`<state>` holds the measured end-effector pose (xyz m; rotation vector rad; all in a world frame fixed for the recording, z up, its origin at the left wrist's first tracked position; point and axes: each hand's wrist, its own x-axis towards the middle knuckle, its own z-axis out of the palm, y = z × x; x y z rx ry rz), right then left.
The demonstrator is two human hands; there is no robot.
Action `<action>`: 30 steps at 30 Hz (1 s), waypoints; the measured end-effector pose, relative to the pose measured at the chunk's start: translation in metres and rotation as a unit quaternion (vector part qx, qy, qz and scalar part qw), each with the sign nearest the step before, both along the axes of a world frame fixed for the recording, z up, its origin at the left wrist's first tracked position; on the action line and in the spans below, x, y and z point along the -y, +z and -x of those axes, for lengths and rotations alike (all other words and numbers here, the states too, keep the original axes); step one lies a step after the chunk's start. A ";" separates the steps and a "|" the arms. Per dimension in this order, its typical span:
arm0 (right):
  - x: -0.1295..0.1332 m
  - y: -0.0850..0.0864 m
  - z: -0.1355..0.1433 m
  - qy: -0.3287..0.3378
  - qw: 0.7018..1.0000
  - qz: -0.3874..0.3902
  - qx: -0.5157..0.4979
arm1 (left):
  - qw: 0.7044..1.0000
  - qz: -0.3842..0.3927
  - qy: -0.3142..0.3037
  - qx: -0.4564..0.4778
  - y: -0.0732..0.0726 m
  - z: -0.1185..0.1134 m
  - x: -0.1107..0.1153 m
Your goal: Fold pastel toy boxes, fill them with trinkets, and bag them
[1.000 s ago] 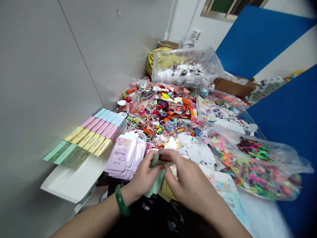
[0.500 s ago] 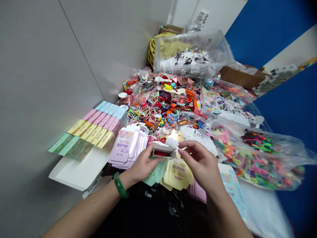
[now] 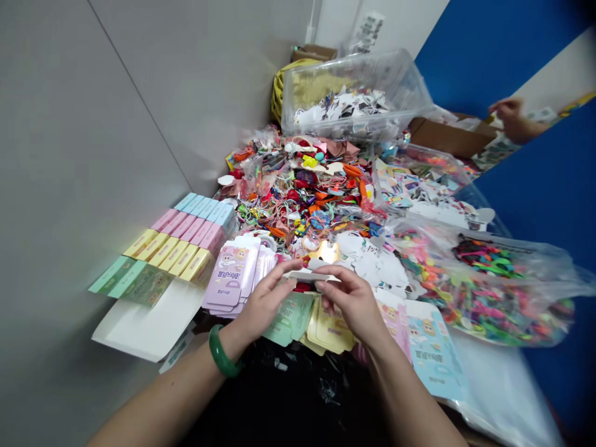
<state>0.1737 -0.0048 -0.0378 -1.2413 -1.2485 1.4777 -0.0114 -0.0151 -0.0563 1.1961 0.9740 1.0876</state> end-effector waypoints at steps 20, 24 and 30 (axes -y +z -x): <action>0.003 0.010 -0.003 0.056 0.931 -0.303 0.198 | 0.969 -0.192 0.049 -0.149 0.018 0.007 -0.006; 0.002 0.008 -0.004 0.047 0.922 -0.319 0.215 | 0.964 -0.198 0.049 -0.173 0.015 0.008 -0.007; 0.006 -0.007 -0.011 0.055 0.842 -0.450 0.293 | 0.900 -0.356 0.048 -0.247 0.002 0.014 -0.005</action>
